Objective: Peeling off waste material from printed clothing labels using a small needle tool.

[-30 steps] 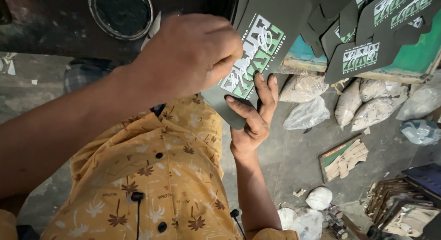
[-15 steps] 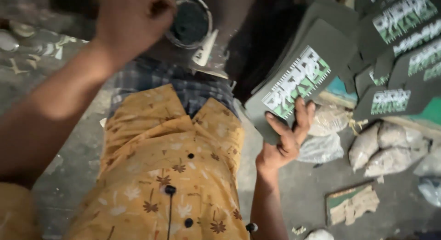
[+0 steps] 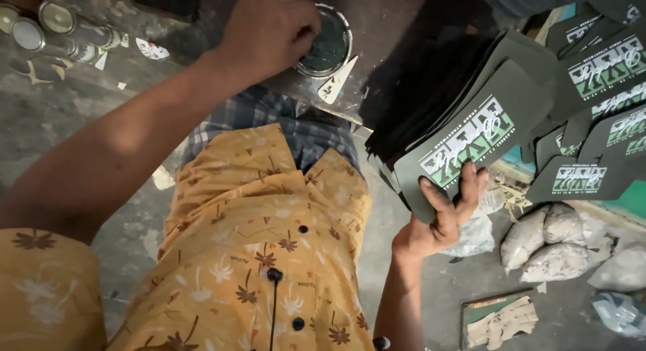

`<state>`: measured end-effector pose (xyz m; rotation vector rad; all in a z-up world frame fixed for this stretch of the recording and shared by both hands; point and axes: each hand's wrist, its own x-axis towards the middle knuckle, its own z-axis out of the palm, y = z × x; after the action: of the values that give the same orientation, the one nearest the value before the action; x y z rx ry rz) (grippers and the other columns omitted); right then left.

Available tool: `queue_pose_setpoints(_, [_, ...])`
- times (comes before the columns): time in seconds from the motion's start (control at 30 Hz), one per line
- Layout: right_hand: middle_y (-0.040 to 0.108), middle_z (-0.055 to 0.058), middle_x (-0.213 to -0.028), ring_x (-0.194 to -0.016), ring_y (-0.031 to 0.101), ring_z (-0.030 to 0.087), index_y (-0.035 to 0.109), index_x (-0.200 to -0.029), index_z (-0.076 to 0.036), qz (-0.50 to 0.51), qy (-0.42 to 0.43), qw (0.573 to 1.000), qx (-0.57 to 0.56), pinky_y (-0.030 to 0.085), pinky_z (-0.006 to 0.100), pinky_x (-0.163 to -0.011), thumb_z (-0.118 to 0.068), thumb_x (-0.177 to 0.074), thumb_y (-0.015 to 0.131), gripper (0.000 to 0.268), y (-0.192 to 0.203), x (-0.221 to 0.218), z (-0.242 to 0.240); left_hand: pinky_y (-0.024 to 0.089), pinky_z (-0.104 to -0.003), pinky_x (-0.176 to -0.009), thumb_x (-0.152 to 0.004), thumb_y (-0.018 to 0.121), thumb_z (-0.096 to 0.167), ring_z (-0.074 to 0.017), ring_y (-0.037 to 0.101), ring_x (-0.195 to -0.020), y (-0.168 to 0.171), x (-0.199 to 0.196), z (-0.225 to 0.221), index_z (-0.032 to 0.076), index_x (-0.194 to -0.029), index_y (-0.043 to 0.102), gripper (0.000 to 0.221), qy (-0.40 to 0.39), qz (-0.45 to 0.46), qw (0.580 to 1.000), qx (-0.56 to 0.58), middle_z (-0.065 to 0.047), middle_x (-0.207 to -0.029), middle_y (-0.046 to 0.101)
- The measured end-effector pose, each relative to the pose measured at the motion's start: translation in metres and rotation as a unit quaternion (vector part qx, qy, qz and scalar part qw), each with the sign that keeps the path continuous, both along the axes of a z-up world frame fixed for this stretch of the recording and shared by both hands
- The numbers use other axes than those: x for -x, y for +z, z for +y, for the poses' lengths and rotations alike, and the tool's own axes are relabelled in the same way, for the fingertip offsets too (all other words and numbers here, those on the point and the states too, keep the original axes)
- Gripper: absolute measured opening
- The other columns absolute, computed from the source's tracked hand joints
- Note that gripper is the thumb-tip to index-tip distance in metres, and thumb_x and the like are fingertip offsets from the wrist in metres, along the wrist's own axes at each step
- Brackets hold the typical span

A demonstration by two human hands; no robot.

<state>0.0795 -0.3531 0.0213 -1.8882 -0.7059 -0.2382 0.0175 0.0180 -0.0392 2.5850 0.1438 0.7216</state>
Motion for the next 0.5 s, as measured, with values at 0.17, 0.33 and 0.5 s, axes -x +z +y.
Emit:
queue_pose_setpoints(0.17, [0.056, 0.006, -0.158, -0.157, 0.036, 0.03, 0.08, -0.103, -0.014, 0.007, -0.006, 1.0, -0.004, 0.016, 0.049, -0.137, 0.006, -0.089, 0.078, 0.024, -0.002, 0.0, -0.001, 0.053, -0.043, -0.078, -0.09, 0.08, 0.011, -0.028, 0.067, -0.094, -0.008, -0.001, -0.003, 0.012, -0.096, 0.07, 0.011, 0.0, -0.016, 1.0, -0.02, -0.005, -0.095, 0.067])
queue_pose_setpoints(0.33, [0.055, 0.004, -0.158, -0.156, 0.036, 0.029, 0.08, -0.103, -0.016, 0.007, 0.002, 1.0, -0.011, 0.016, 0.049, -0.137, 0.005, -0.088, 0.079, 0.026, -0.005, -0.001, -0.002, 0.054, -0.041, -0.08, -0.087, 0.081, 0.014, -0.025, 0.067, -0.096, -0.003, -0.007, -0.004, 0.012, -0.093, 0.069, 0.014, -0.013, -0.015, 0.999, -0.033, -0.003, -0.096, 0.067])
queue_pose_setpoints(0.5, [0.056, 0.003, -0.158, -0.157, 0.035, 0.027, 0.08, -0.102, -0.016, 0.016, 0.004, 1.0, -0.011, 0.014, 0.049, -0.138, 0.008, -0.088, 0.076, 0.028, -0.001, 0.0, -0.001, 0.054, -0.041, -0.078, -0.087, 0.082, 0.016, -0.0246, 0.068, -0.094, -0.003, -0.009, -0.007, 0.012, -0.091, 0.068, 0.015, -0.018, 0.009, 0.998, -0.054, -0.003, -0.094, 0.066])
